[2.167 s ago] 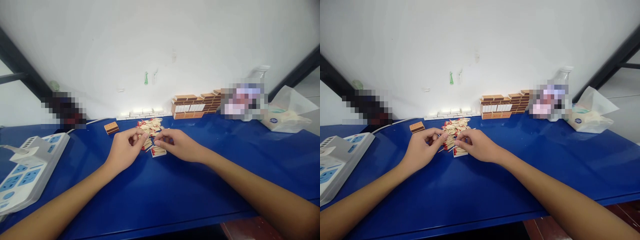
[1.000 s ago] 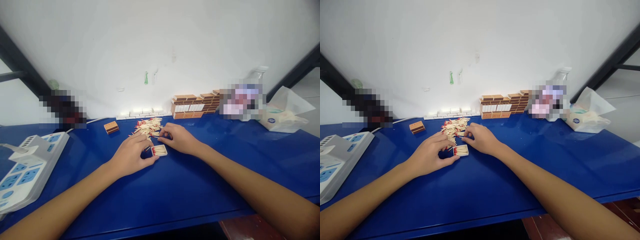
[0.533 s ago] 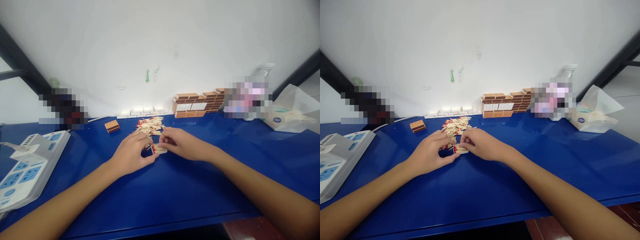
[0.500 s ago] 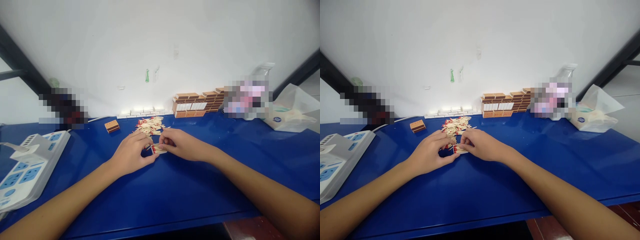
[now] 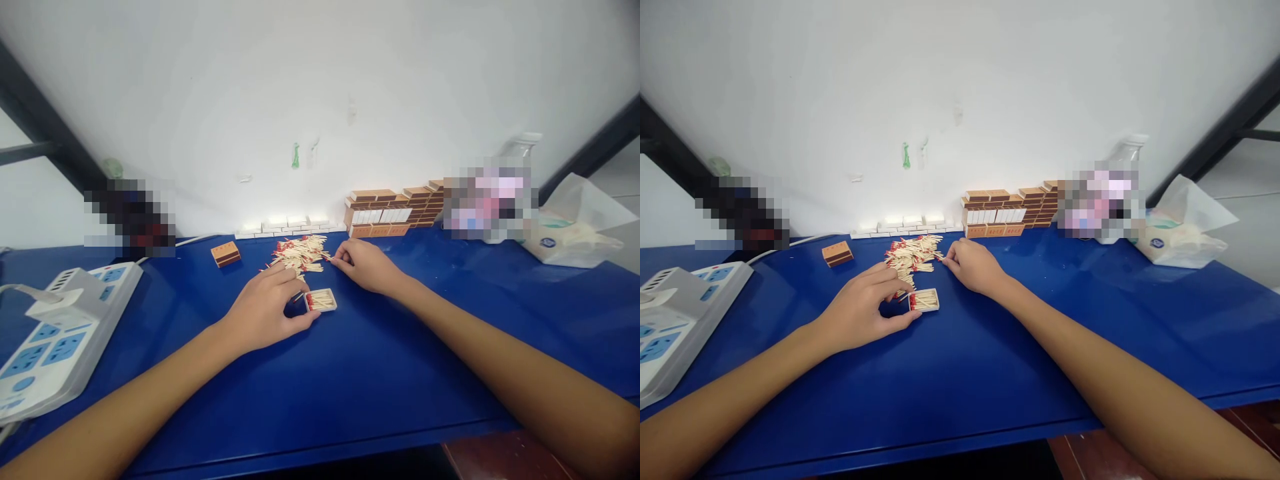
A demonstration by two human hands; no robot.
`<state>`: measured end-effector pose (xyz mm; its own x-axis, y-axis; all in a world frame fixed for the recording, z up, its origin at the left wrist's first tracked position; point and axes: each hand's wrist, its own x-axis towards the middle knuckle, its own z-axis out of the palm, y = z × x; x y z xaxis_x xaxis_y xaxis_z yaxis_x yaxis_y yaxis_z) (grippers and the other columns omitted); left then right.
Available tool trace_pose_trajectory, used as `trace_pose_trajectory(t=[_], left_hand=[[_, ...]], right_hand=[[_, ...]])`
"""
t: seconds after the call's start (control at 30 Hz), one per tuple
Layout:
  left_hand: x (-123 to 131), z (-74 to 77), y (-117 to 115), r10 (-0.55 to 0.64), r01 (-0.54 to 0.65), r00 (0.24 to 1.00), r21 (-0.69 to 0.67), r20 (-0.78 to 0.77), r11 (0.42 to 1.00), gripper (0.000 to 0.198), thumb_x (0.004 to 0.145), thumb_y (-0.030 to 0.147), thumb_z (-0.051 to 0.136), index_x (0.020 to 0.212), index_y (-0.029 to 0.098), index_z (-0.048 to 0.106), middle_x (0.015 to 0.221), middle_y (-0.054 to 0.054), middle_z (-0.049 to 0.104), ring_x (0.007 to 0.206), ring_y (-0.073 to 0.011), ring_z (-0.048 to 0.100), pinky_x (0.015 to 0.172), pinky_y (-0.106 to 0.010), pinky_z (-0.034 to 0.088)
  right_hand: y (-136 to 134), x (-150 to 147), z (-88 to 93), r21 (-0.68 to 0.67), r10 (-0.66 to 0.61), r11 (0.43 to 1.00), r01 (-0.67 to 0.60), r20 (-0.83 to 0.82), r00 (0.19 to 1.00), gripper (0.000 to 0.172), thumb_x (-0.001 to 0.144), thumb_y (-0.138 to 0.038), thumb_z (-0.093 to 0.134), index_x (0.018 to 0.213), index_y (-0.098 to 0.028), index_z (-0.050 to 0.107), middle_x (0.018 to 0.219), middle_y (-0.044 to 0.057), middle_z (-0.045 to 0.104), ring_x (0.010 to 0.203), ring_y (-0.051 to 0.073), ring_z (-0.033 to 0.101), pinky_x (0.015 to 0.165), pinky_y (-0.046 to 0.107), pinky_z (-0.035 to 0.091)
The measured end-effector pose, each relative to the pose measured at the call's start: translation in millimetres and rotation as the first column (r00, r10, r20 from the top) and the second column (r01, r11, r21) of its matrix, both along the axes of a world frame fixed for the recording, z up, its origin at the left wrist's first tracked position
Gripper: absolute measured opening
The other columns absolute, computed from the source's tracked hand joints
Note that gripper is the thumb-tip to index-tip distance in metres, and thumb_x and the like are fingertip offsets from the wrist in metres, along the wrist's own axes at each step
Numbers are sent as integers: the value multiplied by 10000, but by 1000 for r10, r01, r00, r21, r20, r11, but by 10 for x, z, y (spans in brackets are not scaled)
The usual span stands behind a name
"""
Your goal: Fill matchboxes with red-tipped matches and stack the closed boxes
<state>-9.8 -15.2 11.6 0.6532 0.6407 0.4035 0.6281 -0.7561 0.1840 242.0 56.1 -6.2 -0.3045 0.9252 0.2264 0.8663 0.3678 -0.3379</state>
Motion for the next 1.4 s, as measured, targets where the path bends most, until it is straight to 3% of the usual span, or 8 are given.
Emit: trace_pose_trajectory(t=[0.2, 0.33, 0.47, 0.6, 0.97, 1.17, 1.4], left_hand=[[-12, -11, 15, 8, -8, 1000, 2, -10, 1000, 265, 905, 439, 714, 983, 186, 704, 863, -38, 649, 855, -221, 576, 760, -351, 465], [-17, -8, 6, 45, -45, 999, 6, -15, 999, 260, 906, 426, 711, 992, 181, 712, 871, -41, 657, 853, -220, 582, 760, -354, 467], [-19, 6, 18, 96, -96, 995, -6, -21, 995, 264, 905, 431, 710, 984, 180, 722, 834, -36, 651, 843, -224, 576, 745, -353, 463], [-13, 6, 24, 74, -74, 997, -12, -11, 997, 261, 908, 424, 706, 1019, 188, 726, 821, -25, 645, 823, -212, 574, 733, -349, 461], [3, 16, 21, 26, -26, 1000, -4, -12, 1000, 227, 909, 411, 705, 964, 191, 703, 818, -26, 633, 812, -207, 564, 705, -338, 438], [5, 27, 6, 20, -21, 1000, -18, -21, 1000, 225, 915, 415, 697, 933, 191, 685, 826, -22, 629, 815, -203, 558, 712, -341, 441], [-1, 28, 17, 14, -14, 1000, -23, -10, 1000, 208, 917, 403, 692, 953, 198, 695, 837, -23, 634, 825, -203, 564, 731, -344, 448]], right_hand=[[-88, 35, 70, -54, 59, 997, -55, 74, 995, 174, 1039, -274, 535, 920, -174, 614, 1010, 97, 677, 884, 208, 614, 783, 315, 436], [-168, 82, 180, -88, 110, 990, -106, 39, 993, 167, 1035, -267, 516, 922, -179, 601, 1013, 97, 668, 884, 209, 607, 779, 319, 438], [-306, 77, 326, -117, 268, 955, -272, -54, 962, 186, 1038, -315, 504, 930, -193, 593, 983, 71, 649, 860, 191, 586, 766, 309, 437], [-469, -23, 393, -142, 401, 901, -410, -84, 912, 206, 1053, -329, 481, 930, -199, 583, 992, 61, 633, 855, 181, 572, 768, 303, 434], [-523, -170, 195, -110, 453, 888, -447, 37, 891, 183, 1076, -284, 485, 955, -182, 576, 1013, 60, 622, 834, 174, 564, 736, 295, 408], [-561, -179, 237, -48, 433, 901, -431, 47, 900, 130, 1052, -241, 517, 961, -177, 585, 1036, 67, 629, 827, 169, 568, 717, 301, 409], [-613, -205, 268, -51, 446, 893, -447, -28, 895, 155, 1031, -313, 569, 943, -195, 616, 1020, 57, 652, 840, 167, 592, 712, 298, 429]])
